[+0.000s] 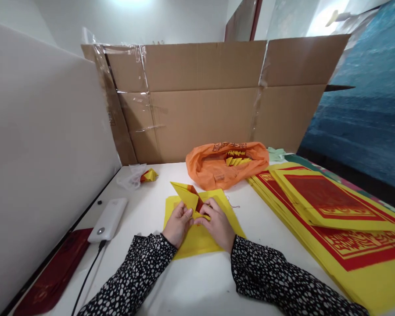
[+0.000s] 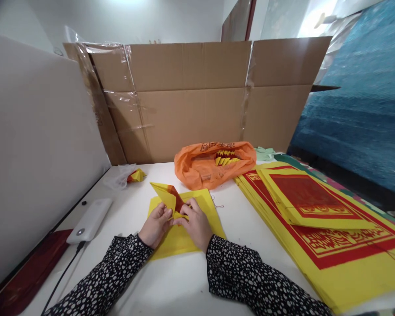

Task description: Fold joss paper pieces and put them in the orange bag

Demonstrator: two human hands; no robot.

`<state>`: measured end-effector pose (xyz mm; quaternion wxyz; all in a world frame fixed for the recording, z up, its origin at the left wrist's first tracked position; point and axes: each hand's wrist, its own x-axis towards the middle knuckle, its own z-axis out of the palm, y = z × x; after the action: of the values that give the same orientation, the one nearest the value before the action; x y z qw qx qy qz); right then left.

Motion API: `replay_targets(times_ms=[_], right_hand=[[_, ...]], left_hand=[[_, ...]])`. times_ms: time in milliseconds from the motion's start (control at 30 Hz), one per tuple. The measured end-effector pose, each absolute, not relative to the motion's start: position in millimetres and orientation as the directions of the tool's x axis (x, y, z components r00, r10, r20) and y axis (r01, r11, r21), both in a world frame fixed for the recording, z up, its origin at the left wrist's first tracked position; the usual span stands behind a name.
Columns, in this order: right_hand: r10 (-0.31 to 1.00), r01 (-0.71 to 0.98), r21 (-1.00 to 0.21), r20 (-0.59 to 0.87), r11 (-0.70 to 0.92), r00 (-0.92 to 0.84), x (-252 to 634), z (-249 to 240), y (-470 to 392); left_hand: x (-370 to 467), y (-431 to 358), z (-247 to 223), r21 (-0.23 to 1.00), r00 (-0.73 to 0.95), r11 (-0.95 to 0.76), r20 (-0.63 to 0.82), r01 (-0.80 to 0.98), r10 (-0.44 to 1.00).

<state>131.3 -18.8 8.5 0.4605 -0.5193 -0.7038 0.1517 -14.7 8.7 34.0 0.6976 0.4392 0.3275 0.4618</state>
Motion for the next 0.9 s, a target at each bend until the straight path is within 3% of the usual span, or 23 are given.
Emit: replay_targets(times_ms=[100,233,333,433,533,800,900], right_hand=[[0.853,0.587,-0.68,0.521,0.439,-0.035,133,8,-17],[0.801,0.57,-0.649,0.598,0.504,-0.027,142,26,-19],[0.717,0.585,-0.481,0.642,0.653,-0.273,154,40,-24],[0.608,0.508,-0.346,0.558,0.789,-0.564,164,35,-32],[0.559,0.444,-0.339,0.489,0.829,-0.67,171,15,-39],[0.634,0.486,-0.411,0.43,0.771,-0.642,169,5,-45],[0.746,0.52,-0.542,0.398,0.66,-0.533,164,8,-43]], left_hand=[[-17,11,36,0.965,0.359,0.044,0.053,-0.257,0.932],[-30,22,36,0.959,0.305,-0.283,0.28,-0.034,0.91],[-41,33,31,0.853,0.434,-0.509,0.417,0.118,0.799],[-45,41,23,0.819,0.594,-0.552,0.367,0.16,0.716],[-45,42,16,0.838,0.724,-0.518,0.247,0.174,0.644],[-50,41,18,0.813,0.813,-0.525,0.116,0.253,0.571],[-51,43,19,0.842,0.816,-0.473,0.071,0.26,0.574]])
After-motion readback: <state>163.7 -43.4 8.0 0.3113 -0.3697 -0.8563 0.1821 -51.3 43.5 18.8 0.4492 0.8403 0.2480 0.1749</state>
